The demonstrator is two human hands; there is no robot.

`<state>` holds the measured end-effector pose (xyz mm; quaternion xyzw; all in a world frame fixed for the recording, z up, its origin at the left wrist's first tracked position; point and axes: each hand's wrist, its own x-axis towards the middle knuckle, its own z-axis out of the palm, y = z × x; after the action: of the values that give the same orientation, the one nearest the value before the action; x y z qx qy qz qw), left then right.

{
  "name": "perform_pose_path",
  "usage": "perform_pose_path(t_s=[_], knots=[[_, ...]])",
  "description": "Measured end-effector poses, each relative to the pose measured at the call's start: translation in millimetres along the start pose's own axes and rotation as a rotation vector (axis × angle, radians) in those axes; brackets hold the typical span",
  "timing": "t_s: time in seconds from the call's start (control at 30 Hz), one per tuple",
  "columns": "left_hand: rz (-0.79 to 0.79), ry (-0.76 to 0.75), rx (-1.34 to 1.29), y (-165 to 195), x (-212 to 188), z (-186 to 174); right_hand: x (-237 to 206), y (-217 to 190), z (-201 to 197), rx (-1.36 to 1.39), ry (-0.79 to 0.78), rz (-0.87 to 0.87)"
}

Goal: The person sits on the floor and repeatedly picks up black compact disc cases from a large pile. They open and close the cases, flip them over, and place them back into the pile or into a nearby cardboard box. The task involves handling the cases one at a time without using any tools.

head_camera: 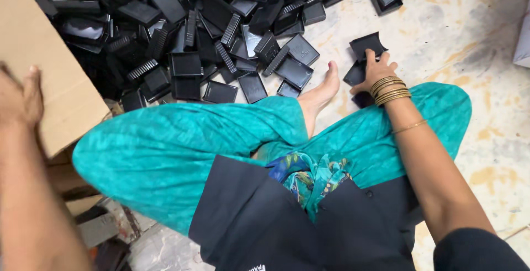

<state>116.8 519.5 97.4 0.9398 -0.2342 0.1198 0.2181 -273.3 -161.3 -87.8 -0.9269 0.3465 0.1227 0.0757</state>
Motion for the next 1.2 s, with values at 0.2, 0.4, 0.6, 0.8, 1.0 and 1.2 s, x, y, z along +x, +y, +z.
perform_pose_path(t_s=[0.2,0.4,0.6,0.8,1.0,1.2], knots=[[0.330,-0.173,0.803,2.4,3.4,37.5,14.0,-8.3,-15.5,0.312,0.273,-0.203],[0.025,-0.165,0.505,48.7,43.2,60.3,50.4,-81.6,-111.7,0.624,0.522,-0.714],[-0.012,-0.249,0.201,176.4,36.4,108.9,42.2,-96.4,-157.3,0.583,0.420,-0.793],[-0.010,-0.958,0.093,316.8,-50.0,206.1,-11.0,-44.9,-21.0,-0.009,0.012,0.089],[-0.072,-1.077,0.014,340.2,-100.3,273.6,4.7,-0.5,31.7,0.214,0.140,0.113],[-0.094,-0.834,0.018,343.5,-136.4,274.6,45.8,-54.7,-74.7,1.239,0.408,-0.593]])
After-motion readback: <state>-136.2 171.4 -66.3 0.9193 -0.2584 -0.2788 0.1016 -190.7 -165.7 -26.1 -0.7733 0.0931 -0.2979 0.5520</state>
